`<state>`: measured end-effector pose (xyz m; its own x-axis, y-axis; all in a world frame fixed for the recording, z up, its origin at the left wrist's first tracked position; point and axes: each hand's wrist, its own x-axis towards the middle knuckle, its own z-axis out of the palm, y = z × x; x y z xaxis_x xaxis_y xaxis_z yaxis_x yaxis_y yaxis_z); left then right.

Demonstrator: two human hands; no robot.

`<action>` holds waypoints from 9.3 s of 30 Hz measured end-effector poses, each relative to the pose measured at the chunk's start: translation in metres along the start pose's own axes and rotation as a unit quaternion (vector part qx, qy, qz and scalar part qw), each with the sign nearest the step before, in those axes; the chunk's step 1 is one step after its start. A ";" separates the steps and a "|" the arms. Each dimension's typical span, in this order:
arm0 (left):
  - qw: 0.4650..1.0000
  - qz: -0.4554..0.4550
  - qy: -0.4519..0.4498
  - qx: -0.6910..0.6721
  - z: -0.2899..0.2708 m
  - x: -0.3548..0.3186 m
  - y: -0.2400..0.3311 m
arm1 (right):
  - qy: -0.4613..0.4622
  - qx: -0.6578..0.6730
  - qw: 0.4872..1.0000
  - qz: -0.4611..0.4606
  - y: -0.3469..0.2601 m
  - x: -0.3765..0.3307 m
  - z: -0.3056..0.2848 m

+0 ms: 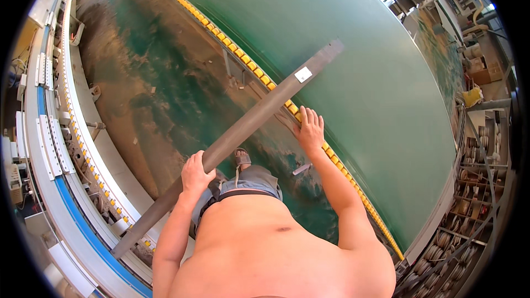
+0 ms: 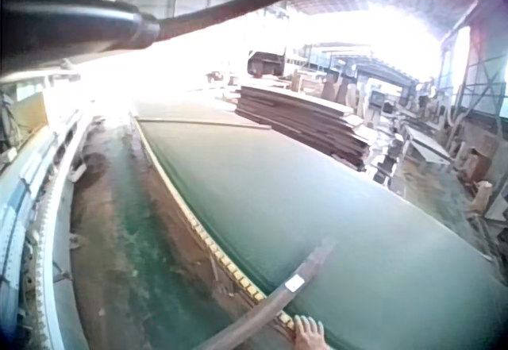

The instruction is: The person repeatedly picks up a long wooden plank, aligns it with the guide of a woodworking machine, and feeds it into the machine.

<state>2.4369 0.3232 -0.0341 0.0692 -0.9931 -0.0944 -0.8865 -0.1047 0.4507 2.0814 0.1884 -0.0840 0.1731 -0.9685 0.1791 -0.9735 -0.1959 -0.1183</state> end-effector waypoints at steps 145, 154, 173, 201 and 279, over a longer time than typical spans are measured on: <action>0.984 -0.175 0.028 0.031 -0.353 0.820 -0.599 | -0.263 -0.058 0.960 0.082 -0.459 0.937 0.233; 0.981 -0.189 0.016 0.042 -0.390 0.861 -0.637 | -0.272 -0.069 0.951 0.129 -0.509 1.014 0.240; 0.973 -0.228 0.021 0.041 -0.451 0.975 -0.722 | -0.273 -0.064 0.951 0.132 -0.557 1.108 0.251; 0.979 -0.199 0.023 0.040 -0.516 1.158 -0.855 | -0.312 -0.082 0.930 0.177 -0.602 1.148 0.295; 0.921 -0.226 -0.166 -0.270 0.314 0.464 0.282 | 0.431 0.383 0.006 0.817 -0.626 -0.152 0.275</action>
<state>2.0758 -0.1505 -0.2294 0.1523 -0.7799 -0.6071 -0.4386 -0.6038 0.6656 2.7055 0.4154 -0.3060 -0.3613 0.5219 -0.7728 0.7728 -0.2962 -0.5613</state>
